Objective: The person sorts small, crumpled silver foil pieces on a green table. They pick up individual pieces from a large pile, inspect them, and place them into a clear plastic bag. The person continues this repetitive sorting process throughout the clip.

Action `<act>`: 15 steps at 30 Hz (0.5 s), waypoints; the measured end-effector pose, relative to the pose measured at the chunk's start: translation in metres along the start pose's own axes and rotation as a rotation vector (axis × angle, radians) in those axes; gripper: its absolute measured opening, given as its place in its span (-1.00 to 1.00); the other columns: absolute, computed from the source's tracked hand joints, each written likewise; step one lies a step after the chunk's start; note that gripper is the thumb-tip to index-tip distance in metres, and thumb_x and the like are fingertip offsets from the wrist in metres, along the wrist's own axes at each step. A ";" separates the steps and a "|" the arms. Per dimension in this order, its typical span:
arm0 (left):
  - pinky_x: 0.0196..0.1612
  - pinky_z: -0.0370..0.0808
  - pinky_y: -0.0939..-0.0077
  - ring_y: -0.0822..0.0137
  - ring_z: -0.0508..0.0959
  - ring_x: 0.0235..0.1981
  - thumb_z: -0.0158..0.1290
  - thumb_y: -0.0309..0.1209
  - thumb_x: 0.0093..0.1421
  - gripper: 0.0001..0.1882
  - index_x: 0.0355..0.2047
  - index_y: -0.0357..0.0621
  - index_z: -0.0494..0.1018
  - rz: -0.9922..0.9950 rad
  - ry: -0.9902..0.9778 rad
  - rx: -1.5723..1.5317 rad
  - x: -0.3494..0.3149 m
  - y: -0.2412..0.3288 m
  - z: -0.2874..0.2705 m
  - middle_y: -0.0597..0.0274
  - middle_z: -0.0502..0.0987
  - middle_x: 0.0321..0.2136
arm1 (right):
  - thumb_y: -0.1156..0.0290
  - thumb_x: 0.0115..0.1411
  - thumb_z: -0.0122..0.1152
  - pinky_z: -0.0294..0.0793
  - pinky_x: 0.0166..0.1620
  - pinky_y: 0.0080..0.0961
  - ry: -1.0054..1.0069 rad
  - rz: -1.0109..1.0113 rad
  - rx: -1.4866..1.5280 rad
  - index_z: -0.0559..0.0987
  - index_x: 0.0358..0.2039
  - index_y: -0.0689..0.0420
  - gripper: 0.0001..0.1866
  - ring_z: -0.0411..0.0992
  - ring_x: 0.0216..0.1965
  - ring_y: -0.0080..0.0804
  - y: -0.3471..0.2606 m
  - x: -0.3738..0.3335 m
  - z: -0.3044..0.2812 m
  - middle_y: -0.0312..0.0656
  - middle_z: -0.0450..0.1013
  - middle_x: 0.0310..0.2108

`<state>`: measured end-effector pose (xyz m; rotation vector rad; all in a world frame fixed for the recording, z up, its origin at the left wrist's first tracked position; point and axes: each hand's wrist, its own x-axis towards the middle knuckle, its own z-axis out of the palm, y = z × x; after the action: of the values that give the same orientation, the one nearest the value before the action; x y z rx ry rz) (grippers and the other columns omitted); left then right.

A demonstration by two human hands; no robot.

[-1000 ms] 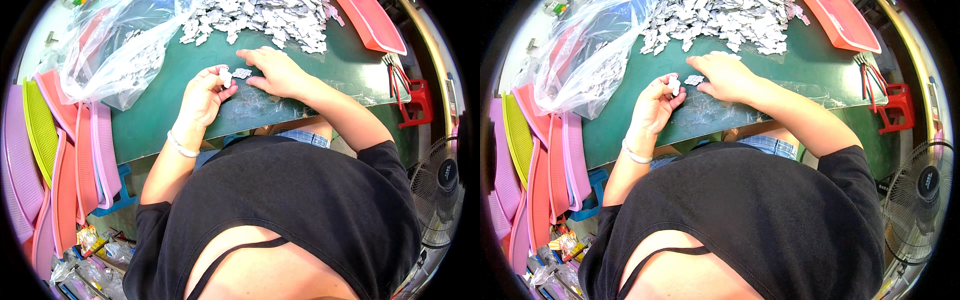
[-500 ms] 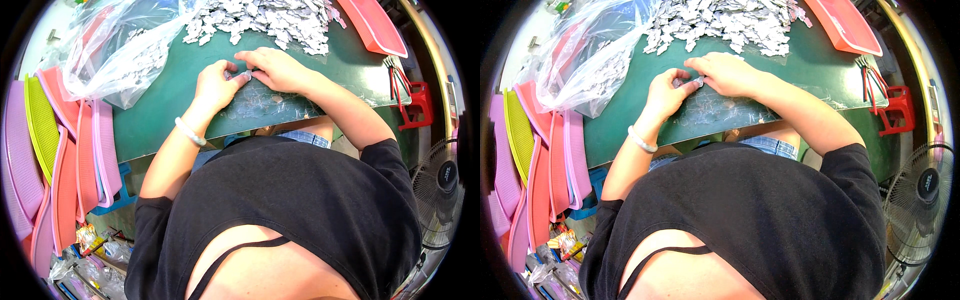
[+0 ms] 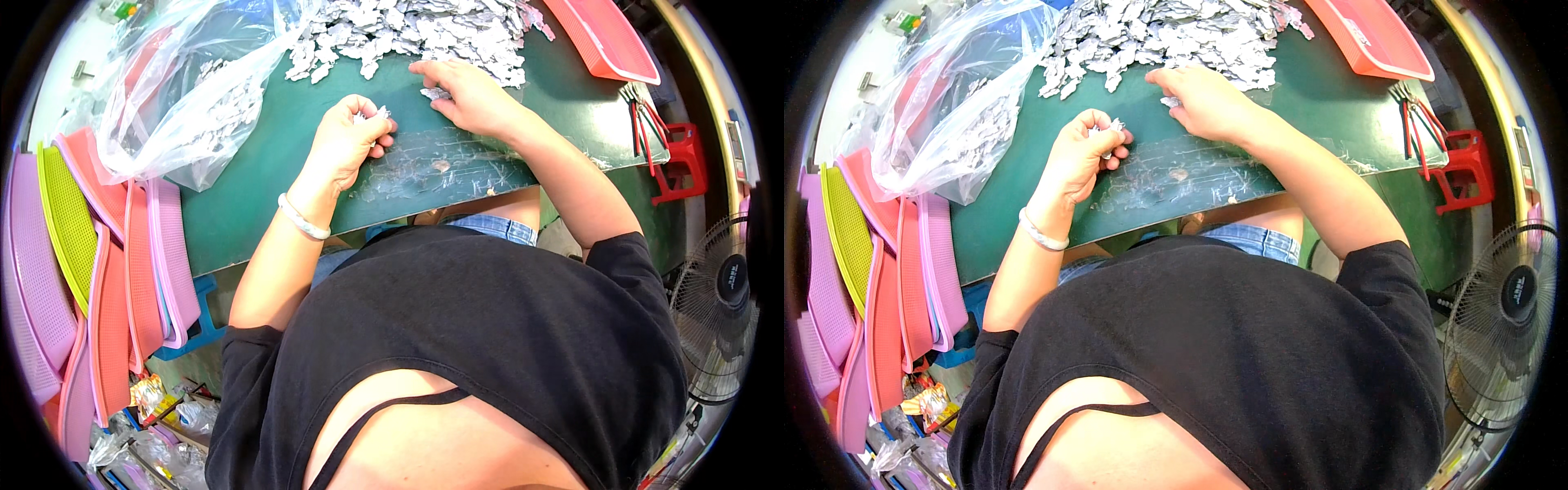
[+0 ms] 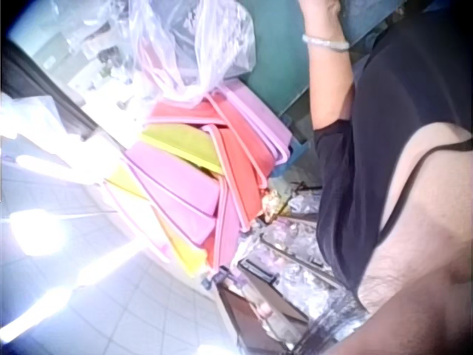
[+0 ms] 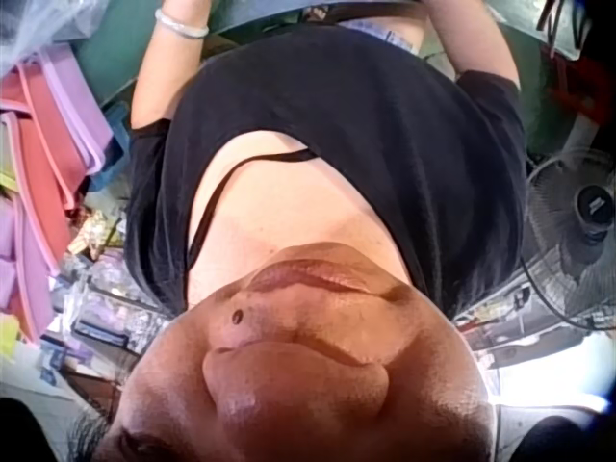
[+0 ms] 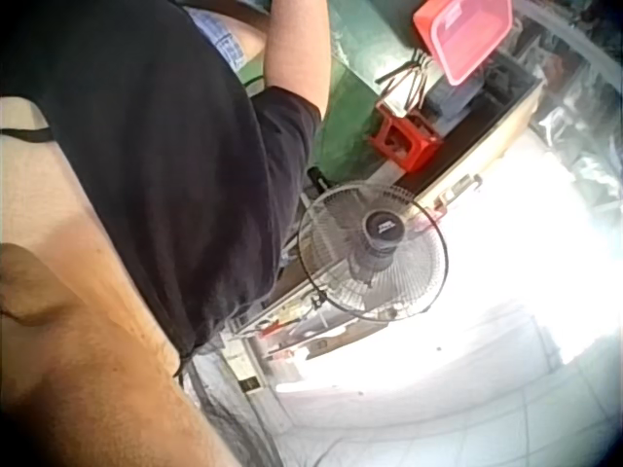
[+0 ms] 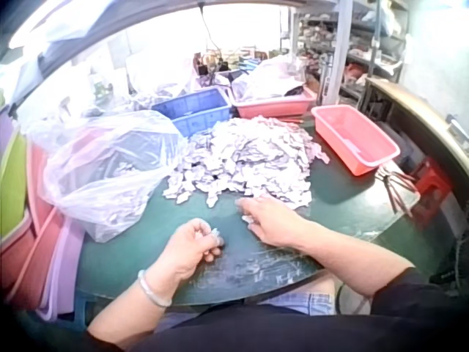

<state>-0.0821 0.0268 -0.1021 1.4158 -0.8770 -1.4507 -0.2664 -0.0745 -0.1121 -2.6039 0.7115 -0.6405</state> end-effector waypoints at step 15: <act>-0.50 0.44 0.66 0.38 0.48 -0.50 -0.10 -0.48 0.17 -0.79 -0.21 -0.31 0.33 -0.227 -0.364 -0.687 0.012 -0.009 0.010 0.11 0.46 -0.45 | 0.65 0.00 0.05 0.33 -0.17 -0.65 -0.055 0.194 0.912 0.29 0.02 0.16 -0.50 0.38 -0.28 -0.60 -0.017 0.000 -0.020 -0.23 0.46 -0.34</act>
<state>-0.0926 0.0176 -0.1142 0.7601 -0.3573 -1.9760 -0.2702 -0.0651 -0.0877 -1.6856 0.4801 -0.6316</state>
